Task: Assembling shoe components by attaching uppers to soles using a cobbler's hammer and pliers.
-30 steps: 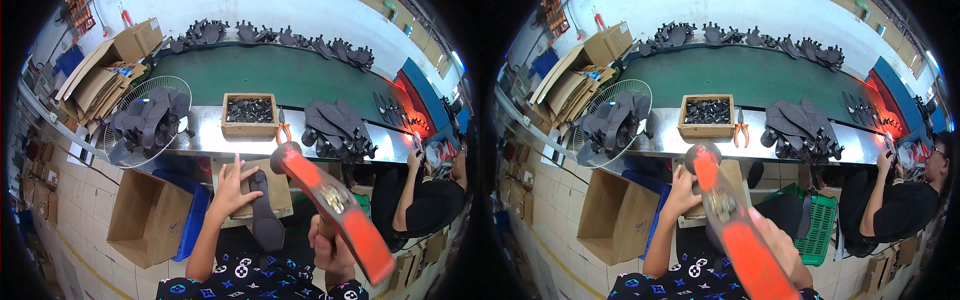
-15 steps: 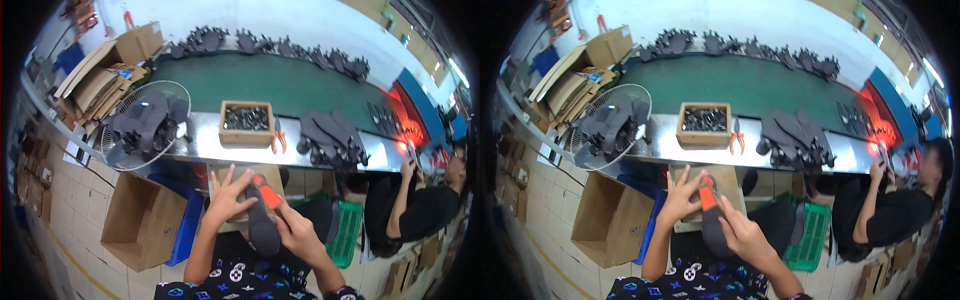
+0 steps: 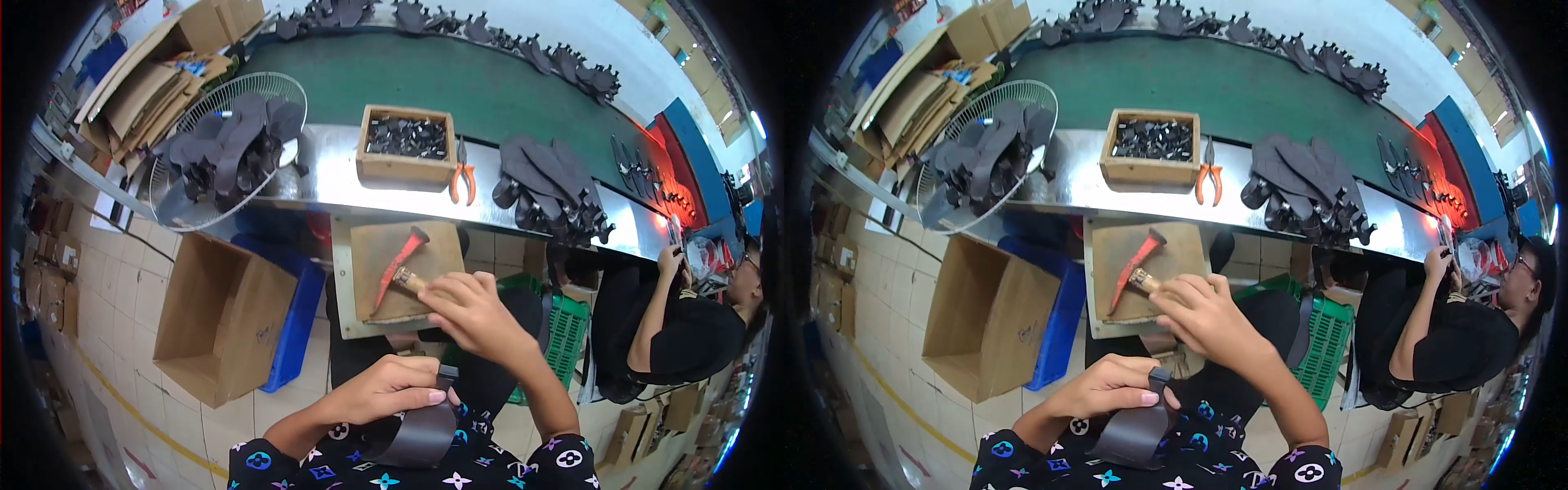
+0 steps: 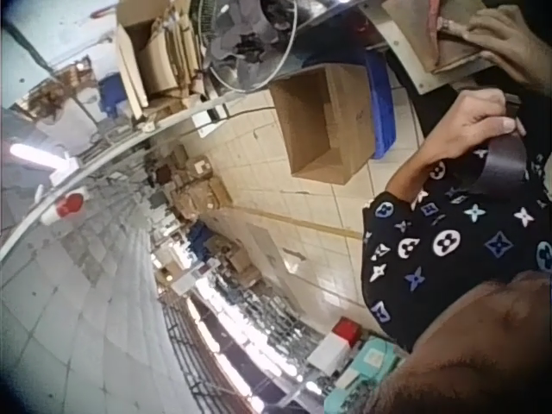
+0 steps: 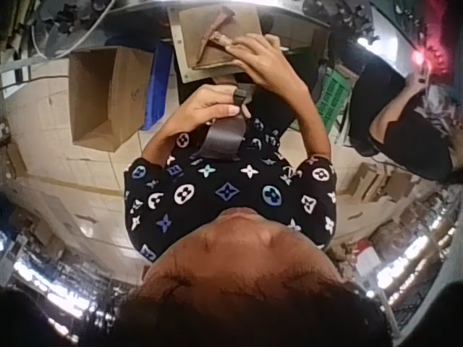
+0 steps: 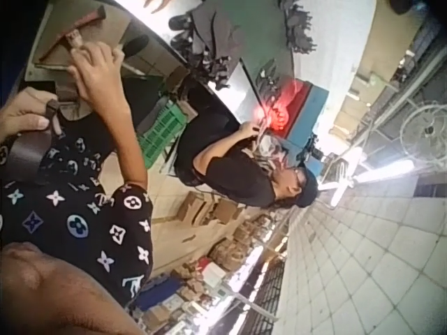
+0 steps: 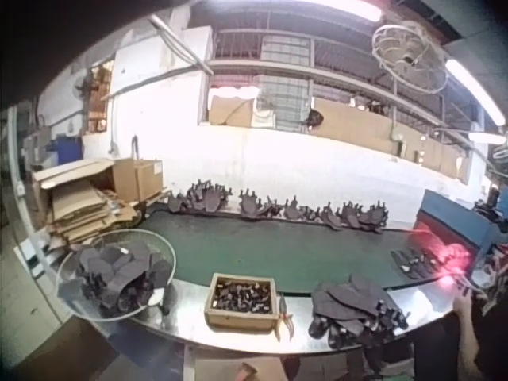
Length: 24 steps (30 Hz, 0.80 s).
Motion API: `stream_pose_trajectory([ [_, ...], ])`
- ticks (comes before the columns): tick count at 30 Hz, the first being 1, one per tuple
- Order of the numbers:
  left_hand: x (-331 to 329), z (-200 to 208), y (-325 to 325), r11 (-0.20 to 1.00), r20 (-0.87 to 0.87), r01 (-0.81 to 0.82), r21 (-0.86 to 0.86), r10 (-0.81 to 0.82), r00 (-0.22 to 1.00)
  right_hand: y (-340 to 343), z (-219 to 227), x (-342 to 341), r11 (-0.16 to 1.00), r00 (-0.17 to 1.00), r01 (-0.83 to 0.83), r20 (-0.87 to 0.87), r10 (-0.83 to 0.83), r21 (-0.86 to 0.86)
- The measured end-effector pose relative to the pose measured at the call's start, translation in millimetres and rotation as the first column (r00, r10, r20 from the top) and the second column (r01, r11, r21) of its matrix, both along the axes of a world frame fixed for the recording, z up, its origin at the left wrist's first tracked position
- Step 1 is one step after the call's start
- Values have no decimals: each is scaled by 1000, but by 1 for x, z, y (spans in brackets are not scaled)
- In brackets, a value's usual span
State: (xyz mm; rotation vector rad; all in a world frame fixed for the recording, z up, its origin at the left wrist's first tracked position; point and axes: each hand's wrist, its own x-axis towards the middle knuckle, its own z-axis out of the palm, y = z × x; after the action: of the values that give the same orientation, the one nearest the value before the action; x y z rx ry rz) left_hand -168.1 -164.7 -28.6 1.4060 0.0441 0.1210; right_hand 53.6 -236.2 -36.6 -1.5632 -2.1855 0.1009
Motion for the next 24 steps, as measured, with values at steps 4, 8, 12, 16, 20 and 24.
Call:
stream_pose_trajectory([
  [4, 0, 7, -4, 953, 21, 174, -248, -175, 984, -27, 45, 4, 815, 612, -567, -722, 322, -118],
  [8, 7, 6, -11, 861, 144, 428, -274, -404, 903, -39, 57, -4, 744, 566, -657, -733, 378, -123],
  [12, 9, 5, -23, 821, 222, 528, -219, -485, 846, -48, 59, -24, 692, 439, -722, -778, 449, -8],
  [16, 5, 8, -20, 766, 251, 631, -124, -591, 767, -56, 59, -39, 735, 437, -670, -746, 502, 102],
  [20, -2, 14, -20, 825, 227, 557, -94, -527, 819, -61, 51, -38, 748, 458, -652, -725, 515, 119],
  [24, -1, 11, -19, 803, 223, 589, -91, -560, 798, -49, 58, -33, 745, 547, -647, -581, 603, 165],
])
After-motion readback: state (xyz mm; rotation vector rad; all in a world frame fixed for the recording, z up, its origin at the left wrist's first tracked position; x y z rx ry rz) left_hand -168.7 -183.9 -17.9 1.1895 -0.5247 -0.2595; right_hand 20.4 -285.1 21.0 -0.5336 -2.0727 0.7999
